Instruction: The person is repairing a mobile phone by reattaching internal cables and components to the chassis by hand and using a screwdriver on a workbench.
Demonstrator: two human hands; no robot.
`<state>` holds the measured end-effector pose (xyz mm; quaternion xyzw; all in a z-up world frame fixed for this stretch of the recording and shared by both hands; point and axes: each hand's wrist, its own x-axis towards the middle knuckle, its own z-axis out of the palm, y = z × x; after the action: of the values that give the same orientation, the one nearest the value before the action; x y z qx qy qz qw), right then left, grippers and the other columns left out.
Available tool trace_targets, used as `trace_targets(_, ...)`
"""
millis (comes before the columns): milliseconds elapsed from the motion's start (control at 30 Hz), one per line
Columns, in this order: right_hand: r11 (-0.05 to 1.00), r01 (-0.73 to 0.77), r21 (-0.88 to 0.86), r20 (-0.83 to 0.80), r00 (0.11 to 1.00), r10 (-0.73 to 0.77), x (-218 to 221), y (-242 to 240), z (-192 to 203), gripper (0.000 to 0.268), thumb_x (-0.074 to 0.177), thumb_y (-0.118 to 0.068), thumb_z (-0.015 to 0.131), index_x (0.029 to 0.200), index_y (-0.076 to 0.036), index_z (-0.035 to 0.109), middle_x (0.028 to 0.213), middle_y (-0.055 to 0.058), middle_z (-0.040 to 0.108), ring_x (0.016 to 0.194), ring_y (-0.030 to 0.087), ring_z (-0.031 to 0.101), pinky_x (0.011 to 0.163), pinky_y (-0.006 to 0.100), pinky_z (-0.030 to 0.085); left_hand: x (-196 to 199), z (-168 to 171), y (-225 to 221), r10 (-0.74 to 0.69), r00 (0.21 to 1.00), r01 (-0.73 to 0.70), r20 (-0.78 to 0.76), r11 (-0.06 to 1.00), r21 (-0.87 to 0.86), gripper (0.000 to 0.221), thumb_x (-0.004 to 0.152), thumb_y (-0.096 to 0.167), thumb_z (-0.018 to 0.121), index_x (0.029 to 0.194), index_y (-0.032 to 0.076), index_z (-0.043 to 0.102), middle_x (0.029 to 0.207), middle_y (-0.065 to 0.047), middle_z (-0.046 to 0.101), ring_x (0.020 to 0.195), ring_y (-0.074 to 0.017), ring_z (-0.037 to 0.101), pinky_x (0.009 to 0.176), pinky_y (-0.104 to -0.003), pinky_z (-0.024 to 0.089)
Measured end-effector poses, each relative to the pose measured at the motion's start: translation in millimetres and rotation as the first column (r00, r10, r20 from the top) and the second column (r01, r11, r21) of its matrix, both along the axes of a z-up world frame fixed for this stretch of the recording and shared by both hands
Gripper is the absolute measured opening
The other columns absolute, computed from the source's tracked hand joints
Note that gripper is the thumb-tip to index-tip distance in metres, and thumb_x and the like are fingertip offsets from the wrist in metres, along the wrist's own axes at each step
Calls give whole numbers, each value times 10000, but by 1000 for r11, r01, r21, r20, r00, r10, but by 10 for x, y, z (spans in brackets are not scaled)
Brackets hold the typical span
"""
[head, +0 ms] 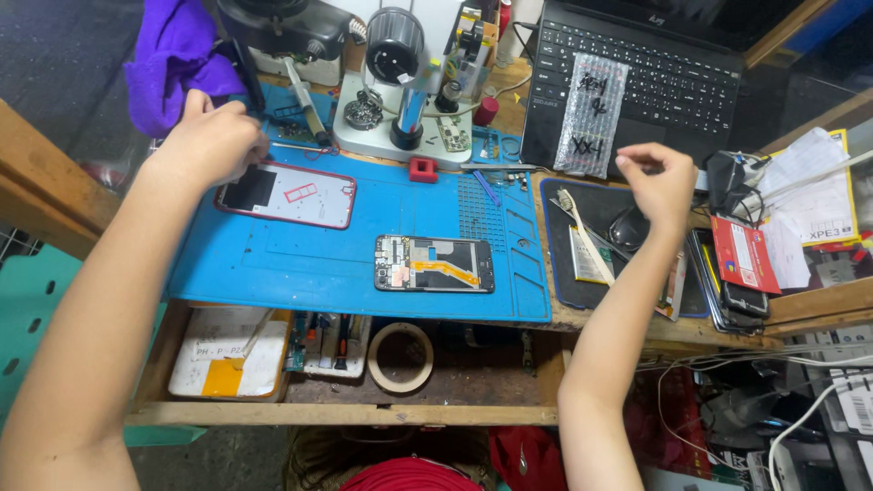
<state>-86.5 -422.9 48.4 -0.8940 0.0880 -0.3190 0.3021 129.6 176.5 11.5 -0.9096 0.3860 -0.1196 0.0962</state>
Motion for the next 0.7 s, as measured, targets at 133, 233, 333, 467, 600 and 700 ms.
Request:
trace_targets(133, 997, 44, 64, -98, 994, -38, -235, -53, -125, 159, 879, -46, 798, 1038, -42, 795, 919, 51, 774, 812, 72, 708, 765, 222, 546, -33, 45, 20, 65, 997, -61, -41, 995, 77, 163, 808, 184, 727, 857, 311, 817, 854, 79, 715, 1067, -136, 598, 974, -466, 352)
trace_targets(233, 990, 117, 79, -135, 985, -105, -298, -98, -75, 180, 875, -42, 792, 1055, -43, 794, 925, 53, 774, 801, 69, 700, 743, 231, 546, -125, 53, 46, 34, 999, -35, 33, 999, 31, 131, 815, 204, 727, 864, 287, 815, 927, 84, 710, 1097, -150, 584, 991, -476, 361)
trace_targets(333, 987, 123, 100, -164, 981, -105, -457, -99, 25, 203, 878, -48, 785, 1080, -43, 787, 929, 46, 765, 789, 59, 687, 704, 238, 537, -249, 72, 40, 35, 993, -38, 114, 999, 29, 100, 843, 226, 718, 874, 259, 808, 1006, 76, 694, 1149, -159, 573, 1003, -440, 377)
trace_targets(467, 991, 131, 24, -142, 982, -126, -776, -26, 158, 226, 904, -65, 791, 1130, -57, 789, 953, 36, 765, 760, 31, 623, 678, 211, 476, -438, 70, 8, 46, 998, -38, 39, 981, -189, 174, 987, 363, 728, 1053, 220, 801, 1085, 40, 711, 1168, -188, 569, 1098, -460, 366)
trace_targets(600, 997, 71, -10, -96, 993, -71, -1112, 204, 48, 186, 964, -82, 777, 1150, -72, 790, 1007, 43, 759, 723, 48, 512, 650, 214, 410, -563, 100, 44, -87, 953, -26, -289, 930, -366, 1045, 524, 669, 865, 1409, 170, 621, 1253, -139, 665, 1272, -278, 514, 1042, -516, 281)
trace_targets(700, 980, 74, 183, -81, 995, -59, -1313, 361, -186, 160, 953, -99, 772, 1110, -70, 781, 1042, 28, 732, 721, 48, 521, 612, 213, 381, -653, 98, 73, -135, 955, 31, -266, 932, -361, 1393, 356, 745, 867, 1547, 133, 483, 1355, -167, 628, 1335, -281, 497, 1074, -520, 241)
